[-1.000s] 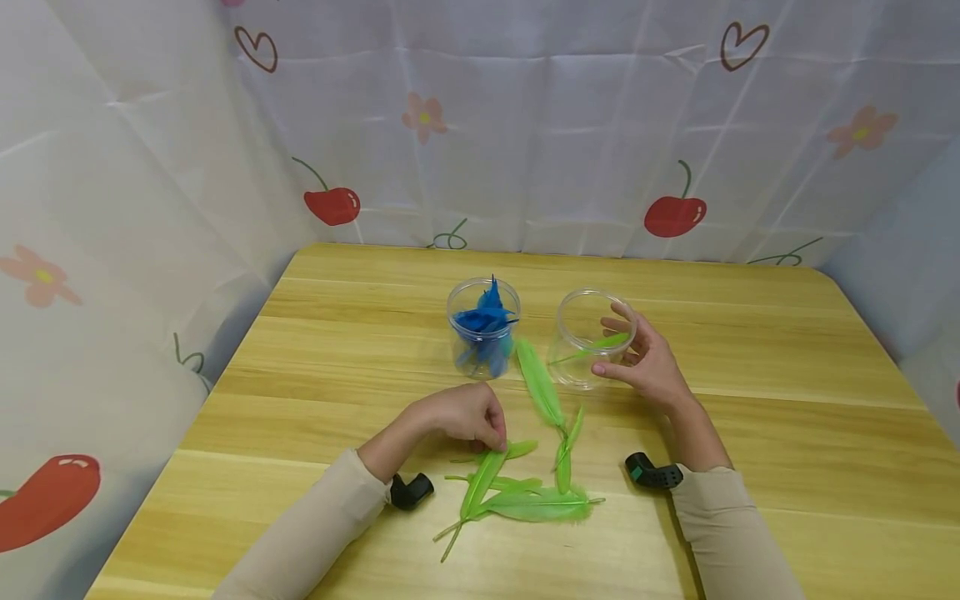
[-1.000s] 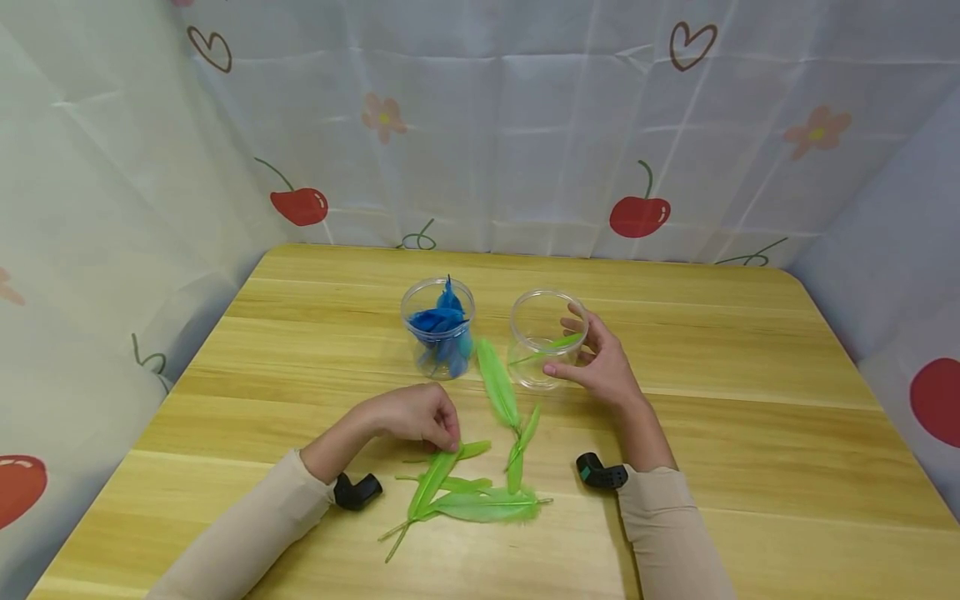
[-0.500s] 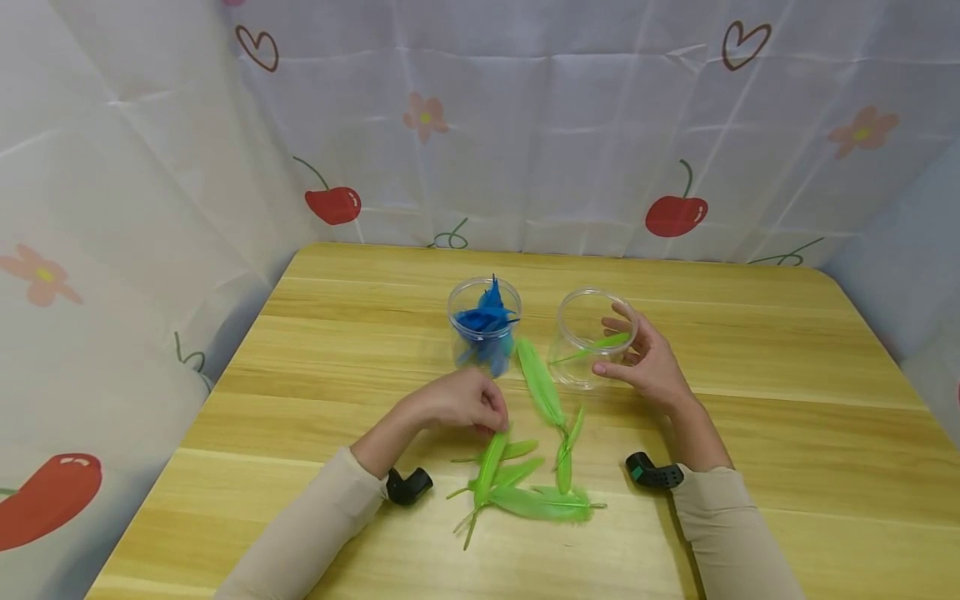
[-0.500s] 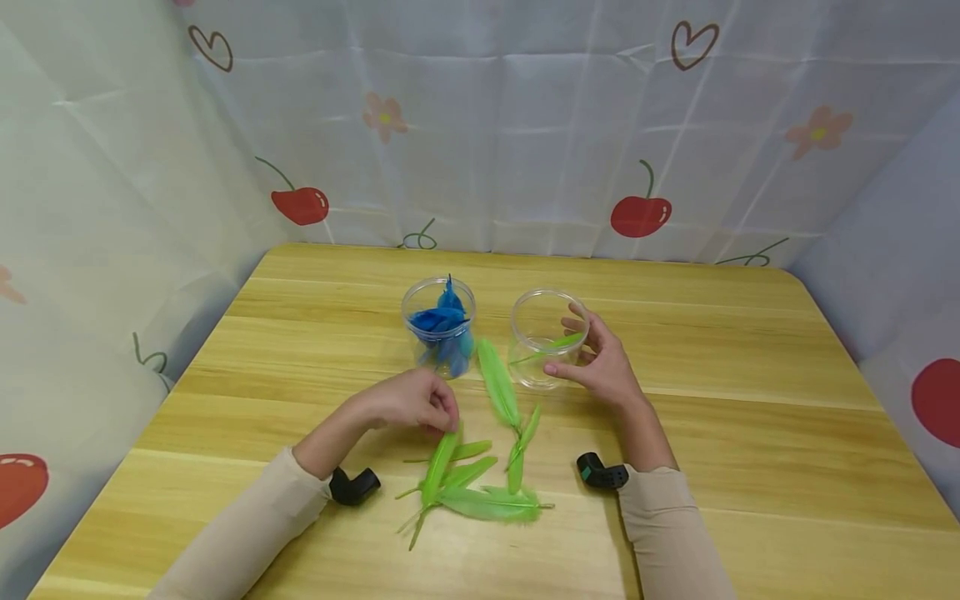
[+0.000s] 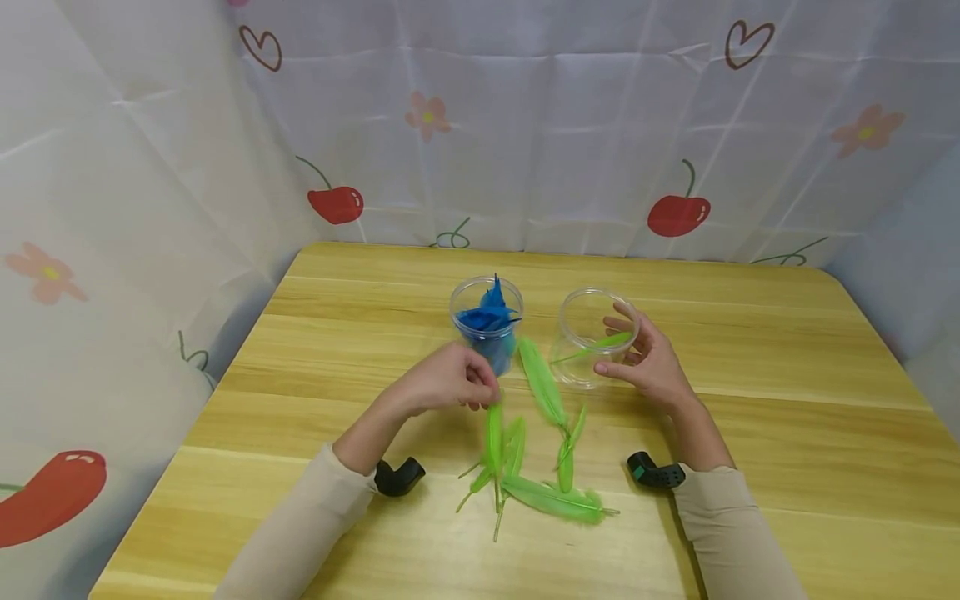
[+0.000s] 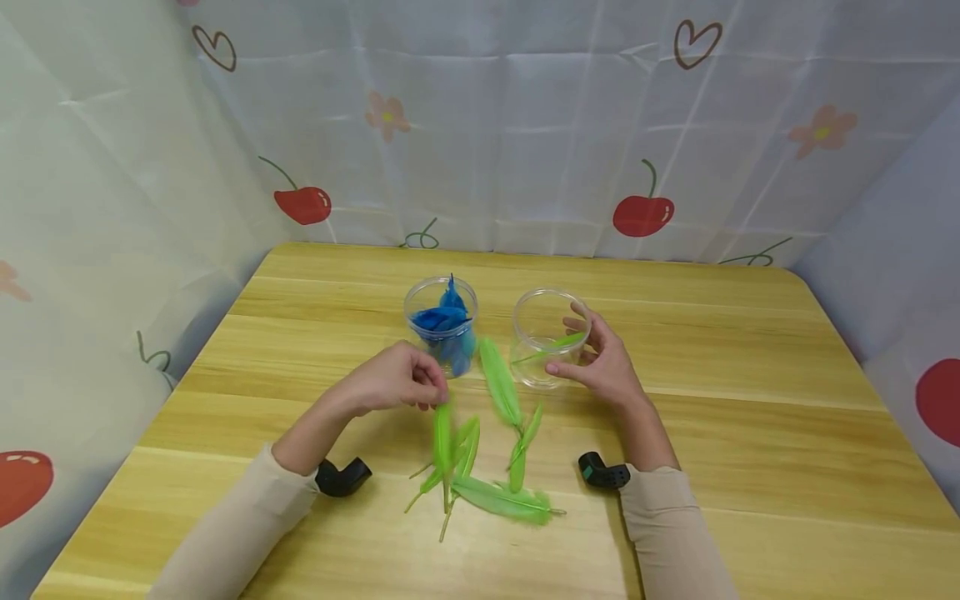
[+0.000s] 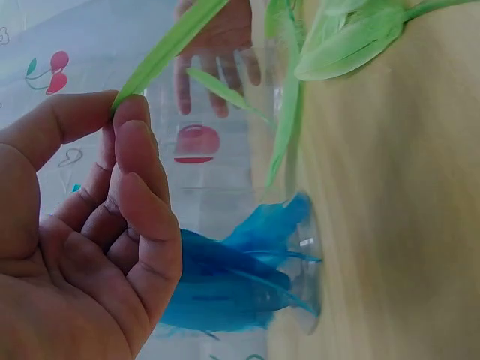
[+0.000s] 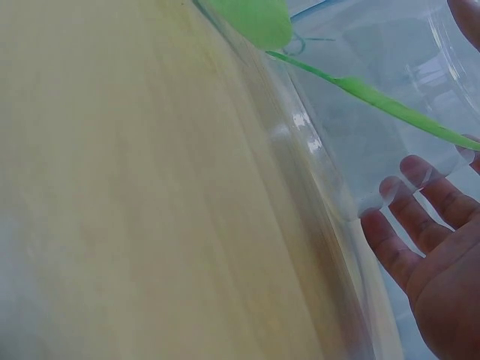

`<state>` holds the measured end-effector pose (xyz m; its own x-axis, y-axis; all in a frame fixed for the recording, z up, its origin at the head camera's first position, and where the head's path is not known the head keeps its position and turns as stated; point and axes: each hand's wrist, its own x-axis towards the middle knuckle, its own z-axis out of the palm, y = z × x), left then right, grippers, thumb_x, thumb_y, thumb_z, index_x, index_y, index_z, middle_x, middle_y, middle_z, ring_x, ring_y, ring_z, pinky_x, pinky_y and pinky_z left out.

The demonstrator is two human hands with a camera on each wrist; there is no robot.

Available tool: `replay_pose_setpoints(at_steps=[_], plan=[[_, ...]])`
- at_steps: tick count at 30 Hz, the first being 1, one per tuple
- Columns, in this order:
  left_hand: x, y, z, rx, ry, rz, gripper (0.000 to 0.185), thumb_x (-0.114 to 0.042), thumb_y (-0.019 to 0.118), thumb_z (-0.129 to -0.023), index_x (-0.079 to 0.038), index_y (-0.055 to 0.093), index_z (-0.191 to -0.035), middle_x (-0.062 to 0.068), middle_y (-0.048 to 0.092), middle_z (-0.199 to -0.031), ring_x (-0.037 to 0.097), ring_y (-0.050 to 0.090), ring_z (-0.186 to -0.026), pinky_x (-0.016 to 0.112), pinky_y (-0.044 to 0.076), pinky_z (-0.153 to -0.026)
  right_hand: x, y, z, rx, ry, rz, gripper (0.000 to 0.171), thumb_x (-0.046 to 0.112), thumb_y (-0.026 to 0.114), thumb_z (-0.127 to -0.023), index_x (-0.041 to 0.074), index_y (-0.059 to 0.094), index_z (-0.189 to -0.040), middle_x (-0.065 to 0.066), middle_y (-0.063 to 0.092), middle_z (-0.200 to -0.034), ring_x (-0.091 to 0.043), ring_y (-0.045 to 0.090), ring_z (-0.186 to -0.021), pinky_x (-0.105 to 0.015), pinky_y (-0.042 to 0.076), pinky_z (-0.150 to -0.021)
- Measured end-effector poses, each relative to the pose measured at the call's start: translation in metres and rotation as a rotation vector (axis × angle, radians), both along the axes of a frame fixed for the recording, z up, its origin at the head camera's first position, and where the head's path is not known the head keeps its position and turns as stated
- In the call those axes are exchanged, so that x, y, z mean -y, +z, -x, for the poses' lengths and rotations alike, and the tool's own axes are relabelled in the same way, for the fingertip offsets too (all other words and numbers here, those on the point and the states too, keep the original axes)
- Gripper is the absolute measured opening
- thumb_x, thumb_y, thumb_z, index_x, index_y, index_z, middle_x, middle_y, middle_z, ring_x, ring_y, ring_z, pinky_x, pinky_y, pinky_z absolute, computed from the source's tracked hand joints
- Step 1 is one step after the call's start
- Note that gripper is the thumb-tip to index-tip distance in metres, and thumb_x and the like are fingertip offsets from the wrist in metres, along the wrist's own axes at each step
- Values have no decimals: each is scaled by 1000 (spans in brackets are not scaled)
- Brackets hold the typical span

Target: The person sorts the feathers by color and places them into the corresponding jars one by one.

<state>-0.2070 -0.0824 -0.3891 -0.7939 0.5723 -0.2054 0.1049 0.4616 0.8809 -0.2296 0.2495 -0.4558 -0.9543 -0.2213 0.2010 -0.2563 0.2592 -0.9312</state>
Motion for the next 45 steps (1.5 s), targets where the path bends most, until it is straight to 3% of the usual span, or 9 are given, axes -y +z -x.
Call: replay_pose_setpoints(at_steps=[5,10,15,22,26,30,33,38,45], plan=[[4,9,0,-71,41,-6,4,-8,71,-87,-5,73,-85,2,69,-75,38,67,-76,39,55,-65,0,0,0,1,1,6,88,-3,76,-83,13,29,-156,-25,44,-147,-43,45,-131,-55,37,-107],[5,14,0,-104,130,-48,5,-10,71,-88,-5,73,-87,3,67,-75,38,66,-78,35,52,-62,0,0,0,-1,0,5,88,-4,76,-83,13,29,-156,-25,44,-146,-43,45,-131,-37,42,-104],[4,14,-1,-97,242,-158,7,-9,71,-90,-2,71,-89,7,68,-77,39,66,-80,50,56,-73,0,-1,0,-5,3,5,88,-5,76,-83,12,29,-156,-26,44,-146,-43,45,-131,-37,41,-104],[6,17,-1,-162,347,-305,11,-7,71,-91,4,71,-90,10,70,-76,35,68,-73,29,56,-62,1,-1,0,-6,4,10,89,-5,76,-83,12,29,-156,-25,44,-146,-43,45,-132,-20,41,-97],[7,20,-1,-179,410,-364,13,-7,71,-91,6,71,-91,11,70,-78,31,68,-72,30,56,-62,1,-1,0,-9,5,12,89,-4,76,-82,11,29,-156,-25,44,-146,-43,45,-132,-17,41,-96],[5,20,-2,-165,466,-444,12,-5,70,-91,7,71,-92,10,71,-78,29,70,-73,33,57,-64,1,-1,0,-10,4,6,89,-5,76,-83,11,28,-156,-25,44,-146,-43,45,-131,-23,42,-98],[1,20,-1,-140,491,-525,12,-3,70,-91,9,70,-93,9,71,-76,20,71,-69,30,57,-63,1,-1,0,-9,2,6,88,-5,76,-83,11,29,-156,-25,45,-146,-43,46,-131,-25,42,-99],[-9,20,1,-38,515,-704,13,3,68,-90,14,67,-97,5,72,-75,16,71,-67,27,58,-62,0,-1,-1,-9,0,8,88,-5,76,-83,11,28,-156,-25,44,-146,-43,45,-131,-26,43,-99],[-28,22,3,32,608,-837,9,4,68,-90,11,69,-95,7,73,-74,17,72,-67,27,58,-59,1,-1,0,-14,3,11,89,-6,75,-83,10,28,-156,-25,45,-146,-43,45,-131,-62,34,-105]])
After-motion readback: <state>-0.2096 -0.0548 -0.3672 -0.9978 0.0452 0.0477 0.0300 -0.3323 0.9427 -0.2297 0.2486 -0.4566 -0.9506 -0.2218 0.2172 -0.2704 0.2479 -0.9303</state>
